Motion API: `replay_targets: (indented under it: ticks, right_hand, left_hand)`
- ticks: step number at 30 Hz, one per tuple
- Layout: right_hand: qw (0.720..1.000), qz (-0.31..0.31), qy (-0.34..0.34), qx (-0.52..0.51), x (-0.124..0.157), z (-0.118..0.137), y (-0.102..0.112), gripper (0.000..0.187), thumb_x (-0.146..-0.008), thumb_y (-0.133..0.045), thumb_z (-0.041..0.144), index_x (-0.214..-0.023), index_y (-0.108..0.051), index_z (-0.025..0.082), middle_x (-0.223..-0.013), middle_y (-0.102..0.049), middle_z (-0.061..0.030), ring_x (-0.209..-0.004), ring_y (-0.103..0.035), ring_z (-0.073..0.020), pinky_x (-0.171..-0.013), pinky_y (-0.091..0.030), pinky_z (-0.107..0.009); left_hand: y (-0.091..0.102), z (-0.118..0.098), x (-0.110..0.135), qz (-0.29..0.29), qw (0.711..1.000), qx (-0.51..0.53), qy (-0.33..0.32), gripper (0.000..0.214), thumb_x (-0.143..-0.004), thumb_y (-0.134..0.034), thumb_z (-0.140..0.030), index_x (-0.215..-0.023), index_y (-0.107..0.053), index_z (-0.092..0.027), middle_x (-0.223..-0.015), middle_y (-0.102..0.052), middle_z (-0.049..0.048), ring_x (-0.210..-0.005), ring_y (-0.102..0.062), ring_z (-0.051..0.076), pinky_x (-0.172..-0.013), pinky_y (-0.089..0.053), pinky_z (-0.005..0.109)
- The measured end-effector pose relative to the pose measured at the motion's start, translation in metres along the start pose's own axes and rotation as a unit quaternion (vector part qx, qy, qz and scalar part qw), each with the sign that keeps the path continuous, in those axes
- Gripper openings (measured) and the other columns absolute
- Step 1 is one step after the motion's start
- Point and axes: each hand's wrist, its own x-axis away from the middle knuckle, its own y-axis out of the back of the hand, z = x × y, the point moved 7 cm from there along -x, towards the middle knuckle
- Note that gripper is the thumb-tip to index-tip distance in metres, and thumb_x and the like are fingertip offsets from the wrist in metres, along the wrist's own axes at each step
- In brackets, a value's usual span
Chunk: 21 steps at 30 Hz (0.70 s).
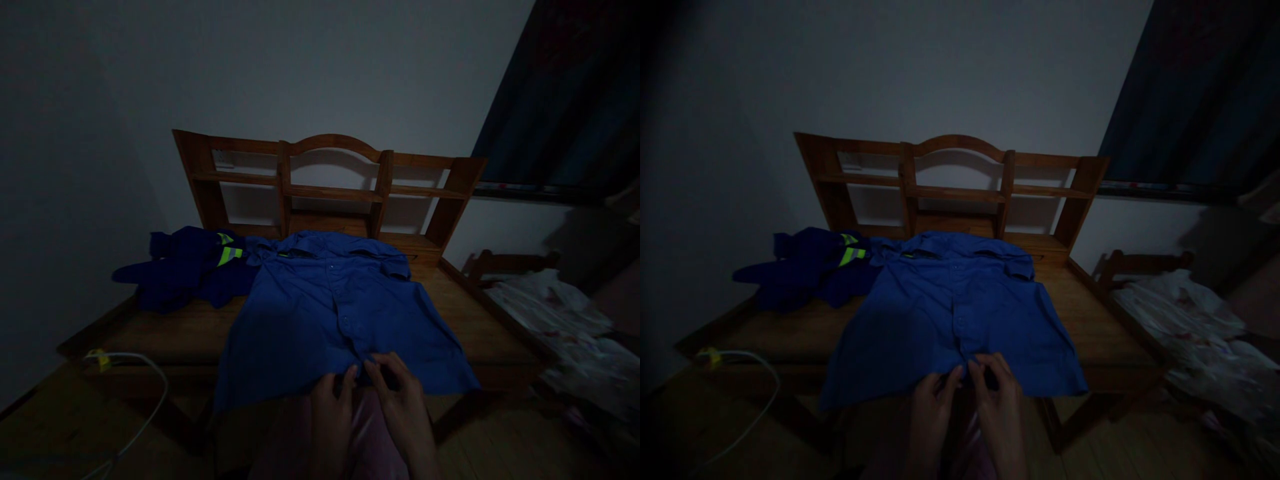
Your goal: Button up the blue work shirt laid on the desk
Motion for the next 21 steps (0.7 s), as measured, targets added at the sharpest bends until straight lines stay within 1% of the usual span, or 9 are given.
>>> replay_targets:
  ticks: [3,7,9,11,14,17,19,21]
  right_hand:
    - [1.000,0.009,-0.003,-0.002,0.001,0.001,0.000,0.022,-0.086,-0.051,0.037,-0.088,-0.064,0.019,-0.087,-0.063,-0.0046,-0.084,-0.059,-0.0181,-0.076,-0.046,-0.026]
    - [0.998,0.059,-0.025,-0.022,0.001,-0.003,-0.003,0.028,-0.084,-0.053,0.043,-0.092,-0.064,0.019,-0.083,-0.065,-0.0043,-0.081,-0.062,-0.0187,-0.072,-0.047,-0.025]
    - [0.996,0.075,-0.029,-0.032,0.000,-0.006,-0.004,0.032,-0.087,-0.048,0.046,-0.087,-0.064,0.018,-0.077,-0.065,-0.0042,-0.077,-0.062,-0.0184,-0.071,-0.047,-0.025]
    - [0.996,0.074,-0.021,-0.037,-0.001,-0.009,-0.003,0.035,-0.090,-0.042,0.045,-0.084,-0.062,0.018,-0.077,-0.065,-0.0043,-0.076,-0.061,-0.0179,-0.071,-0.047,-0.025]
    - [0.997,0.070,0.003,-0.028,-0.002,-0.008,-0.002,0.026,-0.090,-0.045,0.040,-0.087,-0.061,0.018,-0.084,-0.064,-0.0039,-0.080,-0.060,-0.0169,-0.073,-0.046,-0.025]
    - [0.997,0.075,0.022,-0.018,-0.002,-0.005,-0.003,0.018,-0.088,-0.050,0.034,-0.088,-0.060,0.019,-0.086,-0.063,-0.0033,-0.080,-0.059,-0.0159,-0.072,-0.045,-0.024]
    - [0.997,0.075,0.025,-0.017,-0.003,-0.005,-0.003,0.016,-0.087,-0.052,0.032,-0.088,-0.059,0.018,-0.085,-0.062,-0.0032,-0.079,-0.059,-0.0158,-0.071,-0.046,-0.024]
    - [0.997,0.069,0.029,-0.014,-0.004,-0.006,-0.003,0.016,-0.086,-0.052,0.032,-0.088,-0.059,0.018,-0.084,-0.062,-0.0033,-0.079,-0.059,-0.0160,-0.071,-0.045,-0.025]
  left_hand:
    - [0.000,0.001,0.000,-0.007,1.000,0.010,-0.002,0.036,-0.078,-0.057,-0.046,-0.073,-0.068,-0.012,-0.078,-0.070,0.0127,-0.075,-0.064,0.024,-0.073,-0.048,0.032]
    - [0.002,0.002,0.000,-0.027,0.999,0.026,0.006,0.035,-0.075,-0.060,-0.047,-0.072,-0.069,-0.013,-0.077,-0.070,0.0129,-0.075,-0.064,0.024,-0.071,-0.048,0.031]
    - [0.002,0.001,0.001,-0.023,0.999,0.032,0.011,0.036,-0.074,-0.059,-0.048,-0.072,-0.070,-0.014,-0.076,-0.070,0.0131,-0.074,-0.064,0.025,-0.070,-0.049,0.031]
    - [0.000,-0.001,0.001,-0.013,0.999,0.032,0.007,0.036,-0.074,-0.059,-0.048,-0.073,-0.071,-0.015,-0.076,-0.071,0.0131,-0.075,-0.064,0.025,-0.069,-0.049,0.031]
    - [-0.001,-0.004,0.001,-0.003,1.000,0.018,-0.001,0.033,-0.074,-0.058,-0.045,-0.076,-0.072,-0.016,-0.077,-0.071,0.0122,-0.076,-0.064,0.026,-0.071,-0.048,0.032]
    - [0.002,-0.003,0.000,-0.011,1.000,-0.014,0.002,0.031,-0.078,-0.055,-0.041,-0.076,-0.072,-0.016,-0.075,-0.071,0.0109,-0.076,-0.064,0.025,-0.073,-0.046,0.032]
    - [0.004,-0.003,-0.001,-0.022,0.999,-0.037,0.000,0.029,-0.079,-0.054,-0.040,-0.075,-0.072,-0.017,-0.074,-0.071,0.0107,-0.075,-0.063,0.025,-0.073,-0.045,0.032]
    - [0.006,-0.001,-0.001,-0.031,0.998,-0.047,0.005,0.027,-0.076,-0.057,-0.040,-0.070,-0.072,-0.018,-0.074,-0.071,0.0110,-0.072,-0.062,0.025,-0.070,-0.044,0.031]
